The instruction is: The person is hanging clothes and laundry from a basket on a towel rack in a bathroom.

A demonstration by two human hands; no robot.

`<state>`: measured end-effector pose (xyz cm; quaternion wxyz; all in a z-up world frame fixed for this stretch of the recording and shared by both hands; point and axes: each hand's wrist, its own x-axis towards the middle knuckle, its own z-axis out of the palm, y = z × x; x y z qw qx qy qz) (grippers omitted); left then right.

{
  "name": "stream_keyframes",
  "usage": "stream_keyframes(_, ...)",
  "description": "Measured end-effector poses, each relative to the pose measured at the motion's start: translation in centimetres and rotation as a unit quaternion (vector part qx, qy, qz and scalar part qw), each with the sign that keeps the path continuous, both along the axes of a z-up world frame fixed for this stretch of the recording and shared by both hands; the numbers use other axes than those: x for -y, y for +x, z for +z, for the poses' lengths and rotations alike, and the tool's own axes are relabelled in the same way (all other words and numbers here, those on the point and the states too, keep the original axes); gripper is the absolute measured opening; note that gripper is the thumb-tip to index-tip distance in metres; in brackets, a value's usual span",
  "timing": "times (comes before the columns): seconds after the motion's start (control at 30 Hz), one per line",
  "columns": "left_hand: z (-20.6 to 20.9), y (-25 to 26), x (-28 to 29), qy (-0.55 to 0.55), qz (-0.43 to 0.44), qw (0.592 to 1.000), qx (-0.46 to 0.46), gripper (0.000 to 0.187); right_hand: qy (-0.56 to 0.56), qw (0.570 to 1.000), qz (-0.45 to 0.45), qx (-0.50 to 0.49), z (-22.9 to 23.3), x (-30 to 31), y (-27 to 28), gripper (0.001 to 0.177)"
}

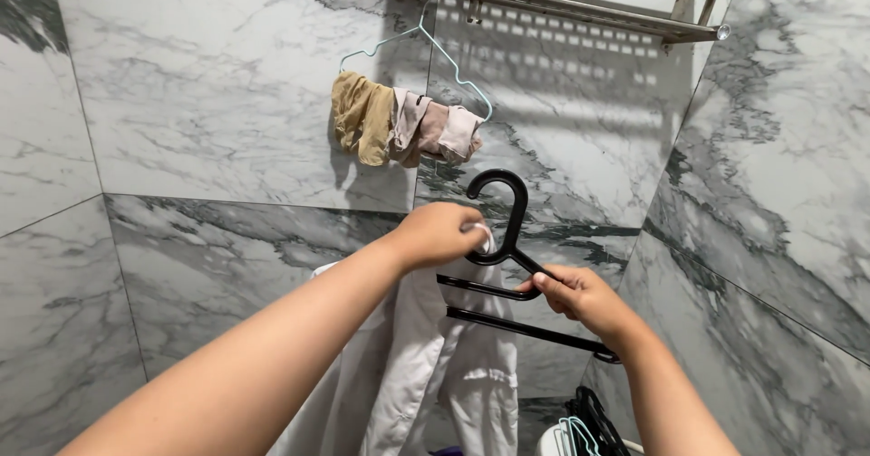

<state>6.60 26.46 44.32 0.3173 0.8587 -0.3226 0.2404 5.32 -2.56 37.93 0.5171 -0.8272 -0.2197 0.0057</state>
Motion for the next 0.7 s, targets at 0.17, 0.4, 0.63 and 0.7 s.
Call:
stream_keyframes(0.17,0.2,-2.8,-0.4,0.165,0.012,0.981,0.106,0.032,-0.017,0.999,-0.010,0.030,0.2,0.4,0.3,0.038)
stream_keyframes(0.4,1.7,-1.4,-2.0,0.160,0.029,0.963,0.215,0.030,-0.075,0.865,-0.230,0.440,1.6,-6.2,-6.6,0.030)
stream_keyframes(0.63,3.4,-1.3,-4.1,0.174,0.020,0.956,0.234,0.035,-0.069,0.712,-0.320,0.622,-5.1,-10.0,-7.3,0.029)
stream_keyframes(0.7,3.5,-1.0,-4.5,0.162,0.036,0.958,0.234,0.037,-0.083,0.731,-0.284,0.615,-6.9,-11.7,-6.9,0.026)
